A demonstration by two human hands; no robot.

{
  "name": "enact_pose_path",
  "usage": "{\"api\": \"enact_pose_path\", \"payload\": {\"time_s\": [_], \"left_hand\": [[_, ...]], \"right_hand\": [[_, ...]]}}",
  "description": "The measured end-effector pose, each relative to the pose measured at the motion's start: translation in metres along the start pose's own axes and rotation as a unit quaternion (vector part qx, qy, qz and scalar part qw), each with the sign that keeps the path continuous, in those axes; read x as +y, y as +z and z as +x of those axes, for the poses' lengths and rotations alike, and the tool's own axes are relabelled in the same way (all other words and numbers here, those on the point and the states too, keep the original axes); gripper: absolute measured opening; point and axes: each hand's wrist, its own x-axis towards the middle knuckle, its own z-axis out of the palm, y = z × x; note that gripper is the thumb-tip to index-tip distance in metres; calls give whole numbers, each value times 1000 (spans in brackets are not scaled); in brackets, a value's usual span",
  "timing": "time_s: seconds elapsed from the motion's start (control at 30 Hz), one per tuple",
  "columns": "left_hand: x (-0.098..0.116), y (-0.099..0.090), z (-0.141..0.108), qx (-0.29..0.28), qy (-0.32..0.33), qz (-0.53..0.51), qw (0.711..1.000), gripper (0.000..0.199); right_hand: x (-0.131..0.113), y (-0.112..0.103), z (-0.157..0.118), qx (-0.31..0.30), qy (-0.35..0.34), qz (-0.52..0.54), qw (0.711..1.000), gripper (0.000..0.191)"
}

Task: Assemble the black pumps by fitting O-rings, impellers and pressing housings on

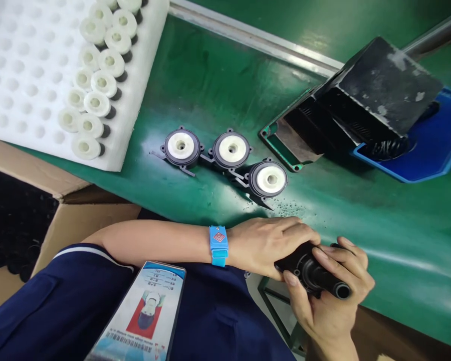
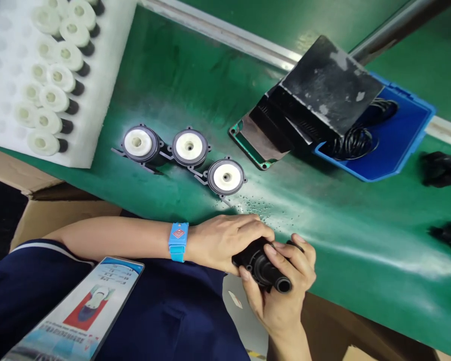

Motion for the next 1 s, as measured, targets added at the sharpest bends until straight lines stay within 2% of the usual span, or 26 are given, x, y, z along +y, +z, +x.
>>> {"api": "enact_pose_path", "payload": {"time_s": [0.33,0.53,0.77,1.0], "left_hand": [[2,1,-2,17,20,37,999,41],[3,1,-2,7,12,39,999,39],[0,-1,0,4,0,10,1000,43],[-3,-2,0,-2,19,9,1000,45]], "right_hand": [[-1,0,-1,17,12,-3,1000,41],[-4,3,0,24,20,-1,999,40],[3,-1,1,7,-3,8,1000,40],[9,-4,-2,-8,-16,21,1000,39]]}}
